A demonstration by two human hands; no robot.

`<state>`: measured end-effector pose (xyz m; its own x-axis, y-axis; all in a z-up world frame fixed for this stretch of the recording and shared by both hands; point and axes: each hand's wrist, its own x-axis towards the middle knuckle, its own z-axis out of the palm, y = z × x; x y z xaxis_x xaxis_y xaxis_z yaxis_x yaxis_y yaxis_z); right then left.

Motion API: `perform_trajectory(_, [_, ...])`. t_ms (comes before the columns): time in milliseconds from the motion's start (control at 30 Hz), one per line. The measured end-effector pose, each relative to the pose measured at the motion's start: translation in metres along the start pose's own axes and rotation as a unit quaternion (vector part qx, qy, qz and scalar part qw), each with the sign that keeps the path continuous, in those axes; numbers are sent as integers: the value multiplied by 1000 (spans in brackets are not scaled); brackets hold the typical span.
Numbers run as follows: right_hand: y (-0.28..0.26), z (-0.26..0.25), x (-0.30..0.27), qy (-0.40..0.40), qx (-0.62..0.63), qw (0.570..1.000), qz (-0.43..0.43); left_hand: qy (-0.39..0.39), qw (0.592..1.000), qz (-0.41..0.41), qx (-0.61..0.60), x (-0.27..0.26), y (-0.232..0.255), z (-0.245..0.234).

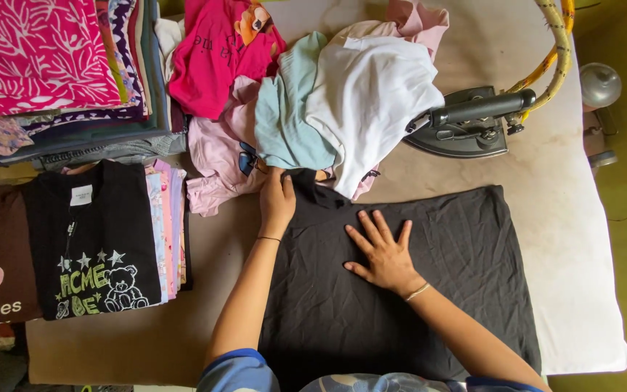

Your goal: Ironing and folding t-shirts on an ironing board.

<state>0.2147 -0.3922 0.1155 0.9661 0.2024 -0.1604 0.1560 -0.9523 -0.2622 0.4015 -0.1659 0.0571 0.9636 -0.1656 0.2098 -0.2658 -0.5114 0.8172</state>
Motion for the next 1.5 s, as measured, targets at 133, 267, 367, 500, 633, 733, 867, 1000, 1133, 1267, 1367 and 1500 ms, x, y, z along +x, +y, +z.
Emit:
perform_trajectory(133, [68, -1, -8, 55, -4, 998, 3, 38, 981, 79, 175, -14, 2, 3])
perform_trajectory(267, [129, -3, -41, 117, -48, 991, 34, -3, 969, 29, 245, -57, 45, -23])
perform_trajectory(367, [141, 8, -76, 174, -17, 985, -10, -61, 953, 98, 281, -119, 80, -53])
perform_trajectory(500, [191, 10, -117, 137, -62, 985, 82, -113, 899, 93, 413, -150, 39, -103])
perform_trajectory(633, [197, 3, -170, 124, -66, 976, 165, -40, 881, 3, 471, -200, -19, -145])
perform_trajectory(733, [204, 38, -248, 226, -1, 938, 262, -2, 924, -138, 356, -292, -12, -154])
perform_trajectory(867, [194, 89, -339, 75, 72, 910, 401, 129, 914, -372, 96, -406, 32, -125])
perform_trajectory(1000, [192, 147, -376, 130, 19, 913, 387, 152, 903, -393, 89, -435, 45, -86])
perform_trajectory(1133, [187, 139, -385, 220, 50, 894, 388, 195, 910, -365, 23, -456, 12, -69])
perform_trajectory(1267, [160, 112, -388, 267, 180, 861, 393, 212, 878, -395, -166, -468, 12, -62])
perform_trajectory(1367, [128, 106, -397, 313, 248, 852, 338, 142, 840, -430, -298, -484, 18, -43])
perform_trajectory(1500, [120, 123, -412, 278, 134, 932, 190, -45, 858, -468, -209, -562, -15, 4])
